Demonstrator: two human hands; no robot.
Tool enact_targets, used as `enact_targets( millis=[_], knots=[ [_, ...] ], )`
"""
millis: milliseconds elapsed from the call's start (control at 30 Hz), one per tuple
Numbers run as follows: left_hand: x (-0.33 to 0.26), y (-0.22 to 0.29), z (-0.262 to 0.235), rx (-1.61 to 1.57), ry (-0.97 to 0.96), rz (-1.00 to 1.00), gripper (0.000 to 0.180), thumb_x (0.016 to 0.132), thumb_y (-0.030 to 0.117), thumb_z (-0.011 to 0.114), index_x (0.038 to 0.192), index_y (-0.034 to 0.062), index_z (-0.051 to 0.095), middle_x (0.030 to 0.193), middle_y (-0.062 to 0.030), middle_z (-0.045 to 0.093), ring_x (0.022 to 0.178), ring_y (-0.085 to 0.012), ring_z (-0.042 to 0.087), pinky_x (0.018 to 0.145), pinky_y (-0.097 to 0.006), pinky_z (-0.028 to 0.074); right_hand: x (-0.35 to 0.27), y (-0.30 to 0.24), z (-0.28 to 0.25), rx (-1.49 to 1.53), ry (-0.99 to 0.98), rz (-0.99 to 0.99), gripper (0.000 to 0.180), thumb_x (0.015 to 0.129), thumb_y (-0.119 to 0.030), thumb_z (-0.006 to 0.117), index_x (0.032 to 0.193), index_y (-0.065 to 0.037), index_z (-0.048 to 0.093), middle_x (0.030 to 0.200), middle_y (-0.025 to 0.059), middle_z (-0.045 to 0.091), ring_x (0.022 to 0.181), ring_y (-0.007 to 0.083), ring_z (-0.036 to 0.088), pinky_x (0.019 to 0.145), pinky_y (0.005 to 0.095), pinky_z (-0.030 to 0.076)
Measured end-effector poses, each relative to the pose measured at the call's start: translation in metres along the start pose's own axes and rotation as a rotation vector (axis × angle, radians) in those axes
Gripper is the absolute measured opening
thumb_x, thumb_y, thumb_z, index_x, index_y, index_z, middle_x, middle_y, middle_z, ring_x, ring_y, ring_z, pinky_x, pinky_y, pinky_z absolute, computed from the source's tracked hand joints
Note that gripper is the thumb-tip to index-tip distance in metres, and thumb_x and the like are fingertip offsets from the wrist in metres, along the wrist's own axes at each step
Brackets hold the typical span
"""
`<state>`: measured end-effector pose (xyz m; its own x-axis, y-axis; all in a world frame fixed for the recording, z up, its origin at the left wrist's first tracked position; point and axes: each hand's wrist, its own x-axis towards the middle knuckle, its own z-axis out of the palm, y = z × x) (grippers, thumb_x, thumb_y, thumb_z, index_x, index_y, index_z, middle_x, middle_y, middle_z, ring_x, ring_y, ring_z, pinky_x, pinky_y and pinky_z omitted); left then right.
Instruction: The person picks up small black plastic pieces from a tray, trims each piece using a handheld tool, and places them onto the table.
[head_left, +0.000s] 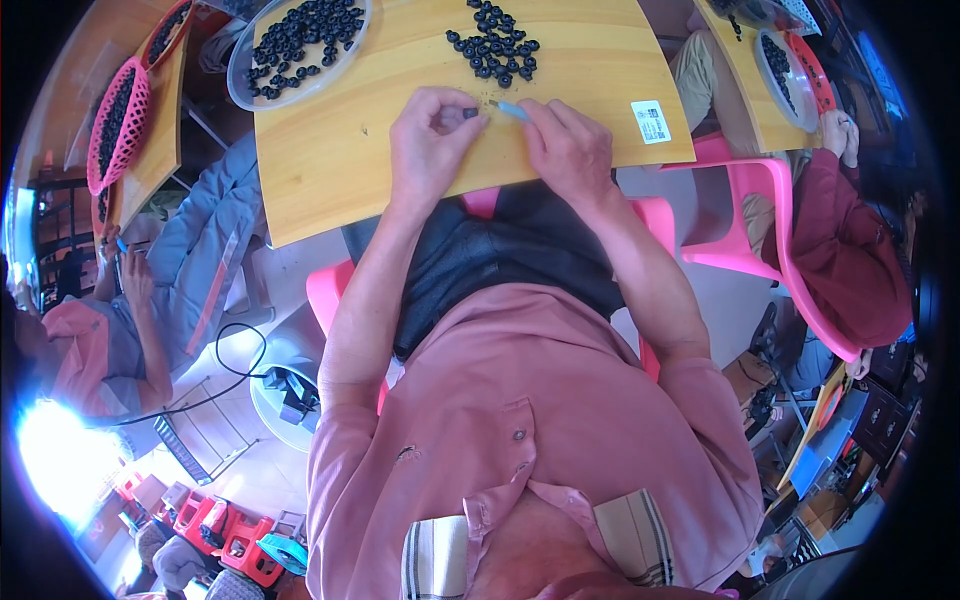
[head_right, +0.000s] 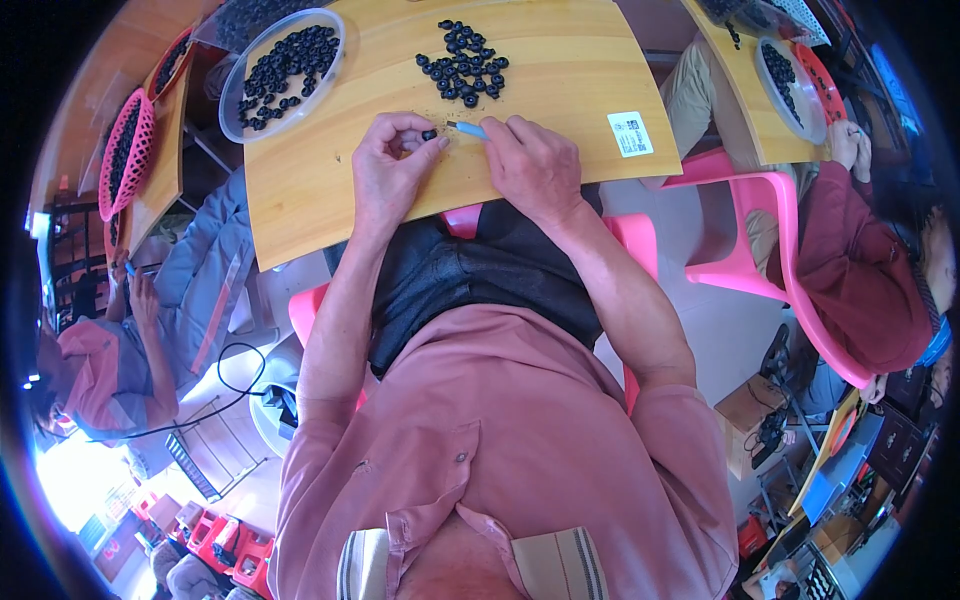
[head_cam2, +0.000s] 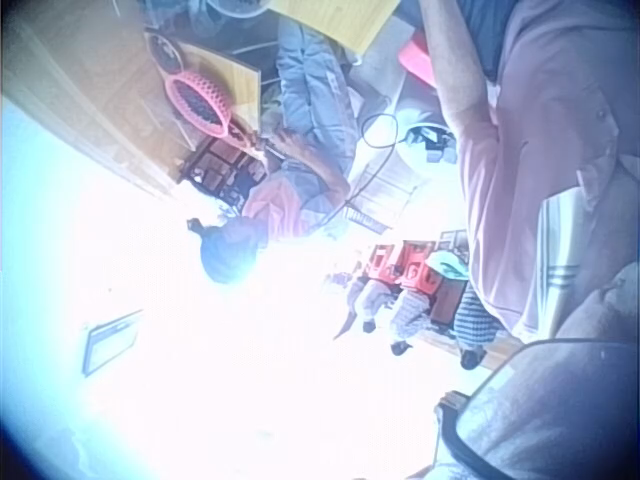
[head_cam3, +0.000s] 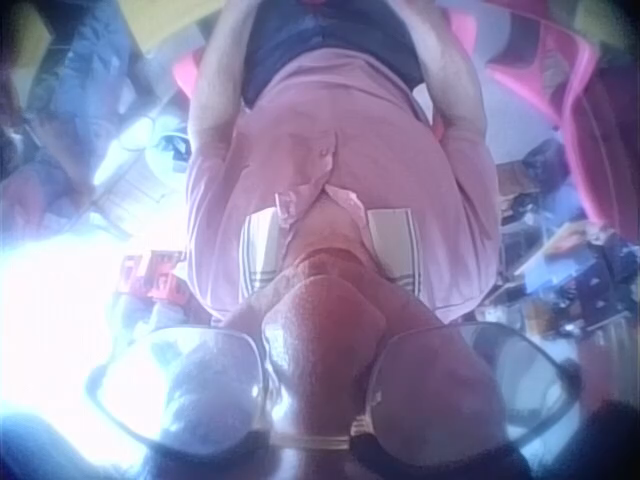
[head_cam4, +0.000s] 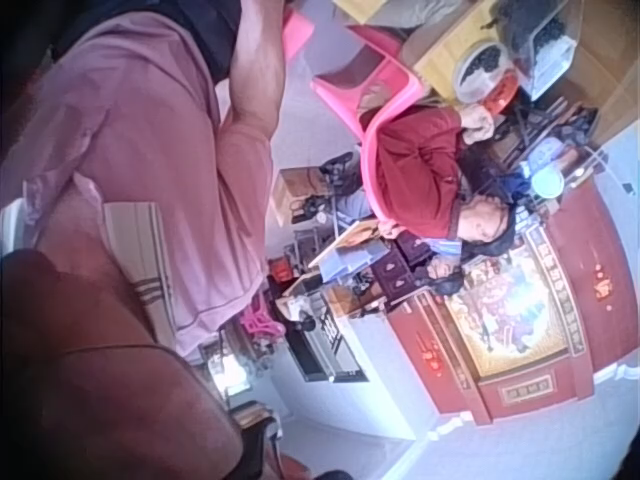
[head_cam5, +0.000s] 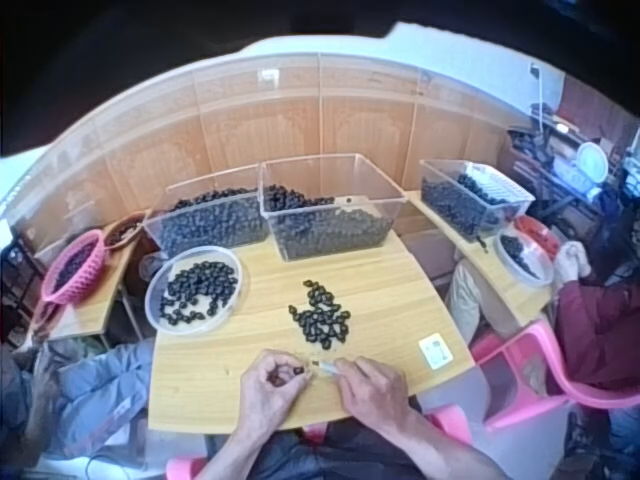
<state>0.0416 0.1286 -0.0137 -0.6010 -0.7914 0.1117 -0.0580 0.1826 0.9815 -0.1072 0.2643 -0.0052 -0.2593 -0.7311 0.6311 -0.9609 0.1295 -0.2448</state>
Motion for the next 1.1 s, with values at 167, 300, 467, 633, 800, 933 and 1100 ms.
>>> enact_targets(
  millis=[167, 300, 467, 633, 800, 933, 1100],
  knots=[
    [0.001, -0.004, 0.000, -0.048, -0.001, 0.084, 0.022, 0.087, 0.004, 0.084, 0.108, 0.0012, 0.077, 0.098, -0.0036, 0.068, 0.083, -0.0096, 0.065, 0.078, -0.024, 0.055, 0.000, 0.000, 0.000, 0.005, 0.003, -0.003, 0.017, 0.086, -0.009, 0.076, 0.103, -0.011, 0.072, 0.076, 0.0045, 0.063, 0.070, 0.0240, 0.070, 0.058, 0.0383, 0.055],
    [0.000, -0.004, -0.001, -0.093, -0.019, -0.031, 0.020, 0.089, 0.003, 0.082, 0.109, 0.0011, 0.078, 0.104, -0.0057, 0.068, 0.084, -0.0112, 0.067, 0.079, -0.024, 0.055, 0.000, 0.000, 0.000, 0.001, 0.008, -0.006, 0.017, 0.086, -0.009, 0.076, 0.102, -0.010, 0.072, 0.076, 0.0045, 0.062, 0.070, 0.0240, 0.070, 0.058, 0.0381, 0.055],
    [0.002, -0.004, -0.002, 0.012, -0.010, 0.142, 0.022, 0.094, -0.003, 0.077, 0.115, -0.0027, 0.074, 0.118, -0.0065, 0.067, 0.090, -0.0081, 0.068, 0.084, -0.022, 0.055, 0.001, 0.000, -0.001, 0.013, 0.018, -0.019, 0.017, 0.086, -0.010, 0.077, 0.102, -0.010, 0.072, 0.076, 0.0044, 0.062, 0.070, 0.0238, 0.069, 0.057, 0.0383, 0.054],
    [0.000, 0.000, 0.000, 0.005, -0.006, 0.096, 0.022, 0.090, 0.000, 0.079, 0.111, 0.0018, 0.077, 0.105, -0.0062, 0.069, 0.088, -0.0122, 0.069, 0.081, -0.025, 0.056, 0.001, 0.000, -0.001, 0.007, 0.030, -0.038, 0.018, 0.085, -0.009, 0.077, 0.103, -0.010, 0.072, 0.075, 0.0044, 0.061, 0.069, 0.0234, 0.068, 0.056, 0.0380, 0.054],
    [0.000, 0.002, 0.002, -0.011, -0.009, 0.067, 0.027, 0.089, -0.001, 0.080, 0.115, 0.0026, 0.075, 0.101, -0.0060, 0.069, 0.087, -0.0115, 0.068, 0.079, -0.025, 0.057, 0.002, -0.007, -0.002, -0.034, 0.028, -0.082, 0.017, 0.086, -0.010, 0.075, 0.103, -0.009, 0.072, 0.073, 0.0039, 0.058, 0.066, 0.0219, 0.067, 0.055, 0.0371, 0.053],
    [-0.001, 0.005, 0.002, 0.009, -0.020, 0.079, 0.027, 0.088, -0.001, 0.080, 0.114, 0.0024, 0.075, 0.099, -0.0053, 0.069, 0.085, -0.0107, 0.067, 0.078, -0.025, 0.056, 0.000, -0.008, 0.000, -0.026, 0.031, -0.106, 0.020, 0.085, -0.008, 0.075, 0.104, -0.010, 0.074, 0.074, 0.0047, 0.059, 0.065, 0.0239, 0.066, 0.056, 0.0379, 0.052],
    [-0.002, 0.006, 0.002, 0.034, -0.025, 0.091, 0.027, 0.088, -0.002, 0.080, 0.114, 0.0023, 0.075, 0.098, -0.0049, 0.068, 0.083, -0.0103, 0.066, 0.077, -0.024, 0.056, -0.002, -0.008, 0.001, -0.008, 0.016, -0.081, 0.024, 0.083, -0.005, 0.077, 0.106, -0.010, 0.075, 0.075, 0.0058, 0.062, 0.066, 0.0268, 0.067, 0.057, 0.0395, 0.052]
  ],
)
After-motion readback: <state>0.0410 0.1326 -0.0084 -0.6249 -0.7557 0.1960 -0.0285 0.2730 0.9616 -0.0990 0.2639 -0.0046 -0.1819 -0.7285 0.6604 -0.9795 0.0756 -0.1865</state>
